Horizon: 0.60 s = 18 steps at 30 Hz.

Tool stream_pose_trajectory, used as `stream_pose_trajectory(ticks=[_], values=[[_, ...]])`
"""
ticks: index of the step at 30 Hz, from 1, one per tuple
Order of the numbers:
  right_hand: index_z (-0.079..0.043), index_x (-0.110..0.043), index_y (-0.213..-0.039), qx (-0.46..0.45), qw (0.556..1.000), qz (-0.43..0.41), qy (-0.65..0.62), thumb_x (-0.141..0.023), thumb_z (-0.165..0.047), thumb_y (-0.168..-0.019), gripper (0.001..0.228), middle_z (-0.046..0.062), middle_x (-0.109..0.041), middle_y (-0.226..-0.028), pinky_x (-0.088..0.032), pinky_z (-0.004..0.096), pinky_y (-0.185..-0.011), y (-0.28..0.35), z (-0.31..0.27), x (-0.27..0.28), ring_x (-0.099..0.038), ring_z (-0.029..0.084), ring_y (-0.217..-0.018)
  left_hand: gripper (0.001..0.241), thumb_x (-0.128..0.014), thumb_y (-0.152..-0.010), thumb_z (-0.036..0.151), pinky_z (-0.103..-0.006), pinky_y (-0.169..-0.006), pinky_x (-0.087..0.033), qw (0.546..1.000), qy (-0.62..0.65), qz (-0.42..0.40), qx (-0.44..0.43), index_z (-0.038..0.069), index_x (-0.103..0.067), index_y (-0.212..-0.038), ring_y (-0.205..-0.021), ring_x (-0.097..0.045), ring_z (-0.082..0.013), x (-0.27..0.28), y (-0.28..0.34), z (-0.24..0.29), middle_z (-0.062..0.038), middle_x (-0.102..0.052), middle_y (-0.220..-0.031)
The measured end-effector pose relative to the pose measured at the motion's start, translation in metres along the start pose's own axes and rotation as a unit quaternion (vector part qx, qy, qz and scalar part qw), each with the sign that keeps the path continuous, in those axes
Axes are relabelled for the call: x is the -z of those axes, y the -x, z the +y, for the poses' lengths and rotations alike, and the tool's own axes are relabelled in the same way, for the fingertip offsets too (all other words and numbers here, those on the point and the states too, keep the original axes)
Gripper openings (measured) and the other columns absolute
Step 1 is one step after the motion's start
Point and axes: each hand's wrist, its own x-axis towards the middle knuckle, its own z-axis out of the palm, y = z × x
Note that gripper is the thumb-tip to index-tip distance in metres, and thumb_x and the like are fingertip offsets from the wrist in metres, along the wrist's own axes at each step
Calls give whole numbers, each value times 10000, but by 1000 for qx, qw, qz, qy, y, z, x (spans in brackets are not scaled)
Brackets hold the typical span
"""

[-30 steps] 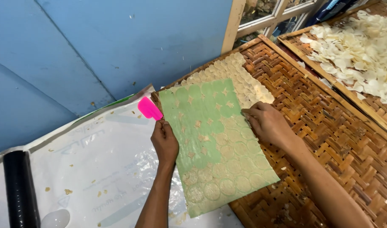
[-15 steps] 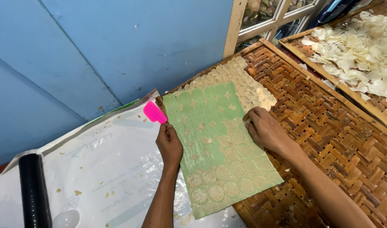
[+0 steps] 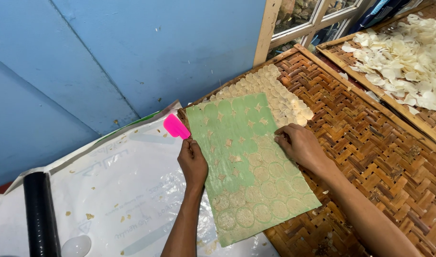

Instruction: Peeling small circular dough pieces from a stencil sheet and placing them onto a bamboo drying rack.

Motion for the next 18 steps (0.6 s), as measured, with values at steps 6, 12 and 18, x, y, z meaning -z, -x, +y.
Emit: stream_pose_trajectory(ticks=[6,12,18], values=[[-48,-744,-977,45,998,34,-15,-692,-238,-906,210,171,-721,-992,-536,483,-815,5,1,4,-672,361,-912,243,-508,-1047,175,-313,-542,-330,1000,0,0,6,-18,-591,-925,-597,-369,-86,1,0,2,-11,-427,-630],[-50,-728,-1023,29,999,-5,-25,-665,-250,-949,222,157,-745,-967,-557,464,-806,11,-1,13,-696,343,-894,242,-507,-1045,182,-316,-532,-321,1000,-4,-4,14,-13,-593,-931,-585,-362,-87,1,1,5,-9,-422,-619],[-36,-739,-1048,26,999,-7,-39,-650,-246,-961,244,152,-760,-1000,-571,453,-815,4,2,16,-720,323,-884,244,-503,-1050,181,-316,-532,-325,1000,-8,-8,22,-9,-589,-924,-580,-363,-90,2,2,10,-13,-432,-618]])
